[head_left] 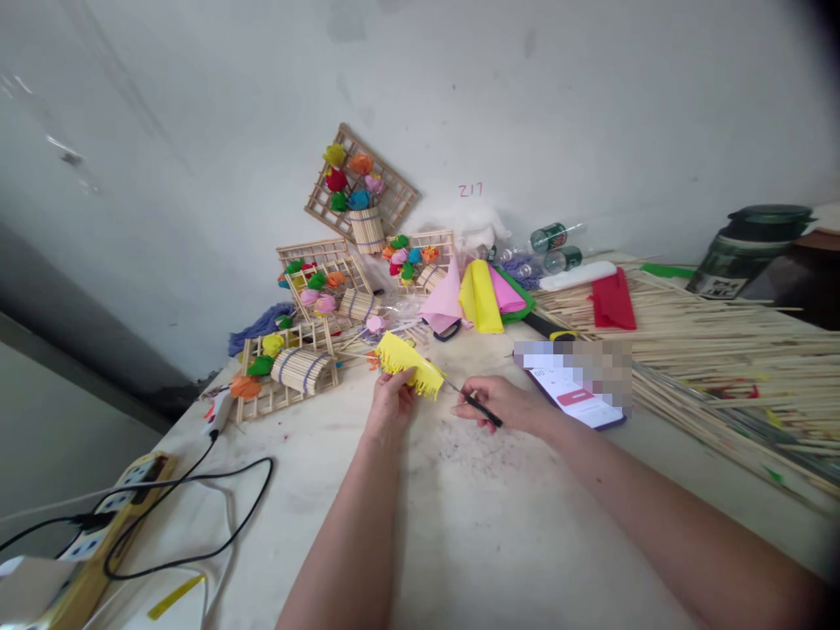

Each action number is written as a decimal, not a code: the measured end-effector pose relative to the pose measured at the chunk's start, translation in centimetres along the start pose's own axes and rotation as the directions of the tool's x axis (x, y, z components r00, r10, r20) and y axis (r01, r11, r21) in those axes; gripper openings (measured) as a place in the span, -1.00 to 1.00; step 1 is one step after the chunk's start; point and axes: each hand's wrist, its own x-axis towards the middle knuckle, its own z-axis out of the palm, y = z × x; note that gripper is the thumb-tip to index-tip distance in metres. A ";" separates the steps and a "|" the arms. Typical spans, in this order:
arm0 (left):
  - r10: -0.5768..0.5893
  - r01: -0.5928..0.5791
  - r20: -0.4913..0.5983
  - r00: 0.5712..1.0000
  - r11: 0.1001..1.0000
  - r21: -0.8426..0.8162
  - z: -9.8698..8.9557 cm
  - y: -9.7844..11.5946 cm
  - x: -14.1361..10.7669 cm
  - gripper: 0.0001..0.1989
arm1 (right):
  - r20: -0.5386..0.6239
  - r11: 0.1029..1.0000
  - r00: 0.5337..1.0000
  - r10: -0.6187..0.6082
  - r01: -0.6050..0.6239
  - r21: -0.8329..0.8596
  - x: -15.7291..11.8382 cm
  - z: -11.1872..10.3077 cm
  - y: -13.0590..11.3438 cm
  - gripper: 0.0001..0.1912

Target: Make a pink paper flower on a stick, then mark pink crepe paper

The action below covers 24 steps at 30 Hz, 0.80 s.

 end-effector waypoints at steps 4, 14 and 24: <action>-0.002 0.002 0.005 1.000 1.000 0.001 -0.1 0.1 0.0 -0.74 | 0.026 0.999 1.000 -0.012 0.011 0.034 0.1 -0.2 0.4 -0.64; -0.012 0.011 -0.029 1.000 1.000 -0.027 -0.5 0.2 0.2 -0.70 | 0.048 0.999 0.999 -0.001 -0.002 0.045 0.5 -0.4 1.0 -0.65; -0.031 0.031 -0.015 0.999 0.999 -0.028 -0.6 0.1 0.3 -0.72 | 0.051 0.996 0.997 -0.053 0.050 0.068 0.6 -0.8 1.6 -0.68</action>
